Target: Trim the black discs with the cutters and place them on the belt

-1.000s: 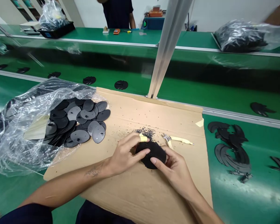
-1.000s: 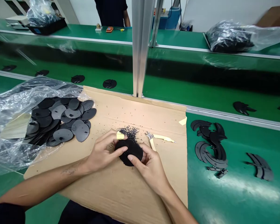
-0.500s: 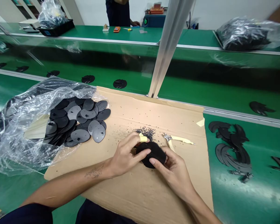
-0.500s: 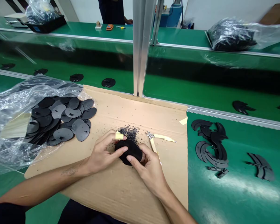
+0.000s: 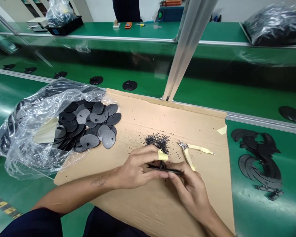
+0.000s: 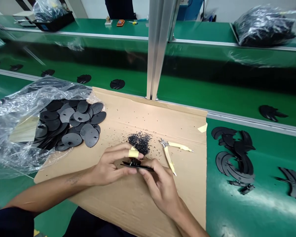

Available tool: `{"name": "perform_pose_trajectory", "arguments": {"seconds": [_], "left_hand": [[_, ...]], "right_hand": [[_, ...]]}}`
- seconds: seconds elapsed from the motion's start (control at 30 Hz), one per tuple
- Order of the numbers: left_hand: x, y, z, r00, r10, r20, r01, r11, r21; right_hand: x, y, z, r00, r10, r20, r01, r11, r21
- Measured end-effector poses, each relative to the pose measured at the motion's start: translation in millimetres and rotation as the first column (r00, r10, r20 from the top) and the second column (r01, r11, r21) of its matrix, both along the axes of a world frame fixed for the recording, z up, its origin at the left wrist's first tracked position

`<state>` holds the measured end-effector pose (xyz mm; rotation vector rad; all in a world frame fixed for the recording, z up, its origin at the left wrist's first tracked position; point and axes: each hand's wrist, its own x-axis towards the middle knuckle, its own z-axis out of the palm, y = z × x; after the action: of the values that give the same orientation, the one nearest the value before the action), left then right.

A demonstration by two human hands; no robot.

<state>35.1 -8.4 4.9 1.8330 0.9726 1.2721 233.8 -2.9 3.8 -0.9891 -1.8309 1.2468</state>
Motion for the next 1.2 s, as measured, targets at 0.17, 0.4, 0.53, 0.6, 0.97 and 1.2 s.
{"name": "perform_pose_trajectory", "arguments": {"seconds": [0.17,0.4,0.53,0.6,0.97,1.2], "left_hand": [[-4.6,1.2,7.3,0.996,-0.091,0.011,0.091,0.995,0.047],[-9.3,1.4,5.9,0.981,-0.150,-0.121,0.162,0.983,0.089],[-8.4,0.4,6.0,0.986,-0.110,-0.128,0.126,0.985,0.119],[-8.0,0.2,6.5,0.989,-0.089,-0.120,0.104,0.986,0.127],[-8.4,-0.2,4.9,0.986,-0.111,-0.124,0.127,0.983,0.131],[-7.5,1.7,6.3,0.983,-0.184,-0.028,0.185,0.981,0.053]], "right_hand": [[2.9,-3.3,-3.7,0.999,0.035,0.012,-0.035,0.997,0.074],[0.6,-2.1,-7.0,0.997,0.072,-0.024,-0.070,0.992,0.101],[1.2,-2.2,-7.5,0.997,0.076,-0.020,-0.075,0.995,0.068],[2.0,-2.7,-7.3,0.998,0.065,-0.012,-0.064,0.996,0.064],[1.3,0.6,-4.3,0.994,0.099,0.036,-0.103,0.985,0.137],[-1.5,2.1,-3.5,0.994,0.089,-0.063,-0.075,0.978,0.195]]}}
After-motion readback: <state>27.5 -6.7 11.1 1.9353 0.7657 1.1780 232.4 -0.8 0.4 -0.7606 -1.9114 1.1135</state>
